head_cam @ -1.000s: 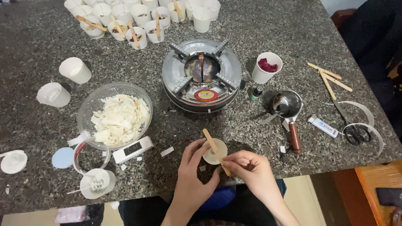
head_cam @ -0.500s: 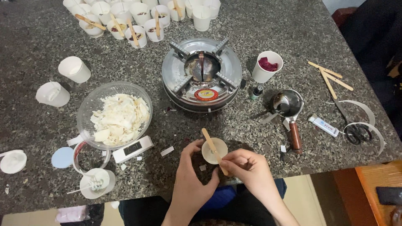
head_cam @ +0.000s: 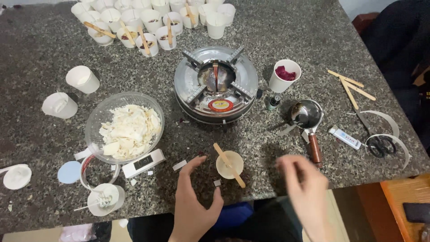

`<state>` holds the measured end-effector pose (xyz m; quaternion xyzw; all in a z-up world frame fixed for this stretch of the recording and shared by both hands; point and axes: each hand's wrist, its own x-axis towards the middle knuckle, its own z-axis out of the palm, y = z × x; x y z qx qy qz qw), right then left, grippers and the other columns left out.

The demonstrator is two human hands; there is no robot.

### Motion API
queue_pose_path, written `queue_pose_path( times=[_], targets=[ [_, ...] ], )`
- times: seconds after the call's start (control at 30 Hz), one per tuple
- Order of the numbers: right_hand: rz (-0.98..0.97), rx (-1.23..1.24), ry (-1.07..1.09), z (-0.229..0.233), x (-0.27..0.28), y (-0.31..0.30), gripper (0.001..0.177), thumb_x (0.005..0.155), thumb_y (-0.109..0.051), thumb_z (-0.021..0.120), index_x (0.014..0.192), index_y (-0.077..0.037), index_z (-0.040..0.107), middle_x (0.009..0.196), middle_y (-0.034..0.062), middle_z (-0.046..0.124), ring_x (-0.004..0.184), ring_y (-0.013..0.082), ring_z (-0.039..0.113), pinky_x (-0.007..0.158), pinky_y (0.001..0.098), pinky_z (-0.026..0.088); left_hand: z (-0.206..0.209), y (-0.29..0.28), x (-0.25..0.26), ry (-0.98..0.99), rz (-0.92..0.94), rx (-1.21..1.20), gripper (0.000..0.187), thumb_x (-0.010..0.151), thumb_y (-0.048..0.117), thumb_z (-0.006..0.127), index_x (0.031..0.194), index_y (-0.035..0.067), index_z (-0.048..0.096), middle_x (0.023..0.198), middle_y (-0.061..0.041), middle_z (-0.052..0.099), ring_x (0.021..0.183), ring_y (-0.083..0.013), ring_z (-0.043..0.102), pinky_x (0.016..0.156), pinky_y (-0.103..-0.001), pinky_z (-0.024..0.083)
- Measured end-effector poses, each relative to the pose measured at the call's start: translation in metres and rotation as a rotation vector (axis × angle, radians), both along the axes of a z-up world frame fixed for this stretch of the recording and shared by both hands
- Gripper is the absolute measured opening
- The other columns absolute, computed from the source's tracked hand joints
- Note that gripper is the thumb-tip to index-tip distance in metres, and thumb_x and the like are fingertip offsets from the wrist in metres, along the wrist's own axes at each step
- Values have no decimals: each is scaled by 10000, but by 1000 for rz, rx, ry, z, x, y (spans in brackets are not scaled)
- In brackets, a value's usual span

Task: Preparing candle wicks by cutting them to length and melting wax in a small ladle over a portable burner.

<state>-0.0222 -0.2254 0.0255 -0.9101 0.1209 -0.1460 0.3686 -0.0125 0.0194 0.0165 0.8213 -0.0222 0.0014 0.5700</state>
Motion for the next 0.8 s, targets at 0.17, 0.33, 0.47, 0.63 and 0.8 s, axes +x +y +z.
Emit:
queue_pose_path(
  times=[0.17, 0.33, 0.47, 0.63, 0.8],
  targets=[
    [-228, -616, 93, -6, 7, -45, 557, 1021, -524, 578, 1235, -21, 682, 1092, 196, 702, 981, 336, 666, 842, 455, 530, 8, 0, -3, -80, 38, -17, 582, 818, 190, 704, 1363, 118, 512, 1412, -100, 594, 1346, -288, 572, 1118, -489, 463],
    [-163, -845, 176, -51, 18, -79, 394, 1048, -505, 532, 1075, -122, 623, 955, 97, 643, 901, 360, 645, 690, 485, 497, 18, -4, -4, -256, 59, 27, 452, 838, 199, 675, 1257, 89, 545, 1319, -132, 637, 1307, -320, 596, 1088, -514, 479],
    [-170, -396, 217, -18, 18, -56, 343, 1118, -346, 434, 1059, -35, 564, 862, 261, 686, 766, 521, 621, 727, 556, 452, 23, 0, 1, -354, 66, 50, 405, 862, 181, 683, 1234, 88, 553, 1271, -120, 649, 1242, -305, 617, 1068, -485, 490],
    [-157, -242, 268, 35, 29, -11, 362, 1132, -300, 370, 1158, -12, 587, 747, 124, 698, 512, 255, 669, 486, 391, 563, 14, 1, 4, -393, 92, 80, 343, 893, 194, 668, 1203, 95, 559, 1230, -119, 650, 1182, -291, 633, 1045, -476, 500],
    [51, -237, 119, 62, 75, 38, 360, 1099, -301, 410, 1137, -24, 637, 732, 40, 691, 504, 165, 625, 460, 318, 527, 17, 2, 3, -407, 119, 75, 292, 920, 206, 639, 1186, 95, 590, 1209, -106, 651, 1172, -285, 632, 1046, -471, 503]
  ],
)
